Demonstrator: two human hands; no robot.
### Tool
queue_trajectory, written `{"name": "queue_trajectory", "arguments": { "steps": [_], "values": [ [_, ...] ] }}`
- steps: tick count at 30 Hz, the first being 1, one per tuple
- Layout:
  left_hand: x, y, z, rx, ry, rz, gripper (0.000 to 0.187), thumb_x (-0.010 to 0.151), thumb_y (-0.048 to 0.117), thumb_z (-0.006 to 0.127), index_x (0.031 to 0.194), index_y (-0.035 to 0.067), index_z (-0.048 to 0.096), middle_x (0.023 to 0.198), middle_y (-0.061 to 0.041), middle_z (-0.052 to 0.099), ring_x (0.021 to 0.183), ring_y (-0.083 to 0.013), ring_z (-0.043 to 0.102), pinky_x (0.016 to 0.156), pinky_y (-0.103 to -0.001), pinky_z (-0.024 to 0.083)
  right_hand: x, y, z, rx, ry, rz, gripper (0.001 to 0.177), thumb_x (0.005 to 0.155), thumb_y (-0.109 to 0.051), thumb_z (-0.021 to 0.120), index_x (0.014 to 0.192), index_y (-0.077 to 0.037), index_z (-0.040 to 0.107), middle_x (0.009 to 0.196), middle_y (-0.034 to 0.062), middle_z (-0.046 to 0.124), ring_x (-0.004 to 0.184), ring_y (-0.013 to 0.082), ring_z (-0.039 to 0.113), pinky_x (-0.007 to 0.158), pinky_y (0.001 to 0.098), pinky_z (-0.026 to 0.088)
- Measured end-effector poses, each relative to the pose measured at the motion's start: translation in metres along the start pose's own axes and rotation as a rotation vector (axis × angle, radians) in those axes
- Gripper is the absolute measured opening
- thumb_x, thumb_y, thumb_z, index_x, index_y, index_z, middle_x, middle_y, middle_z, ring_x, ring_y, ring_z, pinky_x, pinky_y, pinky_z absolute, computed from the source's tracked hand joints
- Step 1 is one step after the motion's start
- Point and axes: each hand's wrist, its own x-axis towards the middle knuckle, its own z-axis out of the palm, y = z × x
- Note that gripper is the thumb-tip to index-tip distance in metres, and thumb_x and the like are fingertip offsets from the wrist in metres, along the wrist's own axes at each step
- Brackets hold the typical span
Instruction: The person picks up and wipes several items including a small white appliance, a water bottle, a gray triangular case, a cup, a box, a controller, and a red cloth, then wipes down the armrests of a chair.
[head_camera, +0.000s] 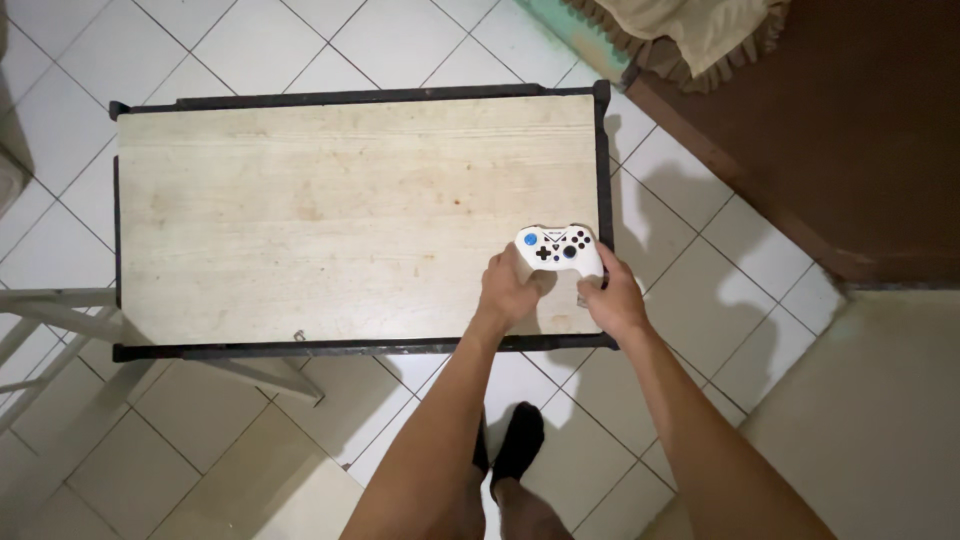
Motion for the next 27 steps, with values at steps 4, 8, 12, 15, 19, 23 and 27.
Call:
{"name": "queue_trajectory", "arguments": {
  "steps": [4,8,12,15,19,23,27],
  "values": [
    [-0.006,0.006,-0.002,-0.021,0.025,0.006,0.071,0.072,0.021,0.075,0.139,0.009,0.054,0.134,-0.027,0.056,0.123,-0.046,0.054,0.106,-0.049,0.044,-0.006,-0.011,-0.004,0.089,-0.029,0.135,0.065,0.088,-0.014,0.069,0.15,-0.02,0.051,0.133,0.0086,0.066,0.109,0.0215,0.069,0.096,0.0341,0.054],
    [-0.002,-0.002,-0.006,-0.021,0.074,0.065,0.071,0.078,0.023,0.079,0.14,0.002,0.052,0.137,-0.025,0.057,0.13,-0.0412,0.054,0.111,-0.045,0.044,-0.007,-0.019,-0.009,0.14,0.047,0.012,0.06,0.086,-0.009,0.074,0.143,-0.018,0.057,0.135,0.0057,0.064,0.111,0.0207,0.066,0.093,0.0347,0.055],
    [-0.022,0.004,-0.029,-0.068,0.171,0.126,0.08,0.079,0.016,0.081,0.147,-0.001,0.043,0.142,-0.023,0.051,0.133,-0.038,0.051,0.112,-0.042,0.042,-0.028,-0.052,-0.026,0.248,0.037,-0.043,0.057,0.085,-0.007,0.074,0.14,-0.017,0.06,0.134,0.0044,0.064,0.109,0.021,0.067,0.09,0.0349,0.058],
    [-0.05,0.029,-0.066,-0.221,0.161,0.048,0.075,0.079,0.012,0.076,0.147,0.004,0.046,0.144,-0.017,0.052,0.129,-0.0317,0.058,0.106,-0.039,0.049,-0.052,-0.096,-0.045,0.276,-0.004,-0.052,0.053,0.086,-0.007,0.074,0.136,-0.017,0.061,0.135,0.0027,0.063,0.111,0.0195,0.065,0.087,0.0344,0.058],
    [-0.083,0.071,-0.121,-0.221,0.243,0.124,0.071,0.082,0.008,0.076,0.147,0.003,0.048,0.144,-0.016,0.053,0.128,-0.0305,0.058,0.105,-0.038,0.049,-0.08,-0.155,-0.065,0.353,-0.068,-0.027,0.052,0.087,-0.01,0.072,0.137,-0.018,0.06,0.128,0.0038,0.067,0.111,0.0184,0.065,0.076,0.0398,0.061],
    [-0.123,0.107,-0.173,-0.262,0.291,0.111,0.07,0.084,0.009,0.074,0.148,0.006,0.047,0.145,-0.013,0.052,0.12,-0.0275,0.062,0.097,-0.037,0.055,-0.107,-0.202,-0.078,0.311,-0.037,-0.24,0.053,0.088,-0.008,0.075,0.139,-0.015,0.061,0.132,0.0035,0.065,0.111,0.0212,0.065,0.089,0.0311,0.056],
    [-0.166,0.133,-0.224,-0.346,0.381,0.162,0.067,0.084,0.007,0.073,0.147,0.007,0.05,0.143,-0.011,0.055,0.115,-0.0252,0.065,0.088,-0.035,0.059,-0.136,-0.257,-0.087,0.34,-0.097,-0.245,0.054,0.087,-0.007,0.073,0.138,-0.015,0.06,0.132,0.0031,0.062,0.111,0.0186,0.064,0.082,0.0299,0.061]
  ]
}}
